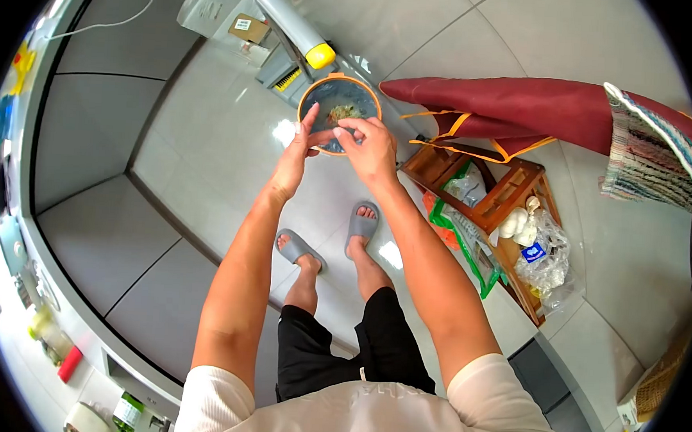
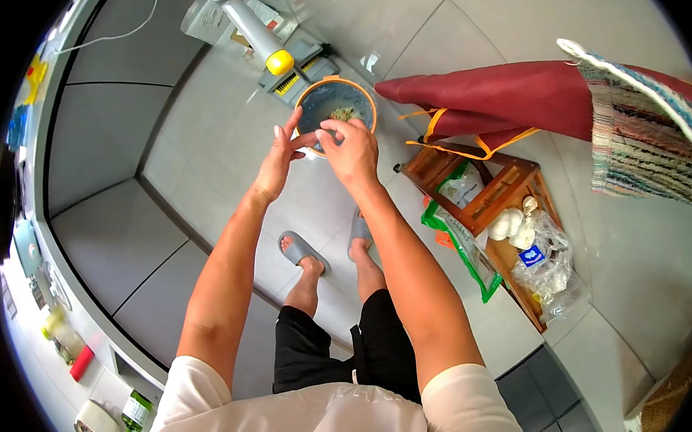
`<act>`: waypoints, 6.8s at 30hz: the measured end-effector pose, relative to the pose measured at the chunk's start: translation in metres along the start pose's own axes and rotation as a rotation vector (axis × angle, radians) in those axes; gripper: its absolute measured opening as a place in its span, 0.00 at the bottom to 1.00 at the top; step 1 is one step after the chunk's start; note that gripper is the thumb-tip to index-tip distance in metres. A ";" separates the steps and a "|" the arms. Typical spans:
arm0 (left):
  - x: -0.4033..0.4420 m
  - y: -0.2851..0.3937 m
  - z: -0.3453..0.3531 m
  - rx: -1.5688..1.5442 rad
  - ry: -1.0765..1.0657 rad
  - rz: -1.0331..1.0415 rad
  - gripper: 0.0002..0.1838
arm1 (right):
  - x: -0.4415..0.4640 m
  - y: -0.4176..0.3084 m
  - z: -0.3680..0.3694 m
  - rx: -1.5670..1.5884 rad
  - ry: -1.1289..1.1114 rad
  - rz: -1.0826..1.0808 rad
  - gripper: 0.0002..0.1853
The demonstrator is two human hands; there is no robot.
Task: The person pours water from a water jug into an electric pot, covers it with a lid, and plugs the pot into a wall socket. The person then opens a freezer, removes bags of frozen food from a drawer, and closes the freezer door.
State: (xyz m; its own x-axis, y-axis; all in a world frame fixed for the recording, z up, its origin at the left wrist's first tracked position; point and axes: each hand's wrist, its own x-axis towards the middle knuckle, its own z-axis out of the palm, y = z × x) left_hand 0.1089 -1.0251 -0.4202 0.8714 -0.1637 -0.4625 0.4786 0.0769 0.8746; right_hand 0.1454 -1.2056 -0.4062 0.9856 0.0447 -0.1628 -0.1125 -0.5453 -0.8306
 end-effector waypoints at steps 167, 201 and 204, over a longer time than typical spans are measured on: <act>-0.927 -0.112 -0.222 -0.165 2.011 -0.400 0.22 | -0.681 -0.560 0.430 -0.187 -1.537 -1.099 0.23; -0.698 0.052 -0.665 -0.069 1.990 -0.356 0.15 | -0.309 -0.812 0.719 -0.351 -1.258 -1.169 0.19; -0.703 0.060 -0.681 -0.078 2.031 -0.404 0.15 | -0.317 -0.834 0.749 -0.481 -1.326 -1.221 0.21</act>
State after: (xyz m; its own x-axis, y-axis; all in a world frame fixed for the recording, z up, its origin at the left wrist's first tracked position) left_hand -0.4020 -0.2353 -0.1413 -0.4340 0.8954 -0.0994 0.5859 0.3643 0.7239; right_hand -0.1674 -0.1379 -0.0604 -0.2712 0.9549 -0.1210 0.7653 0.1377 -0.6288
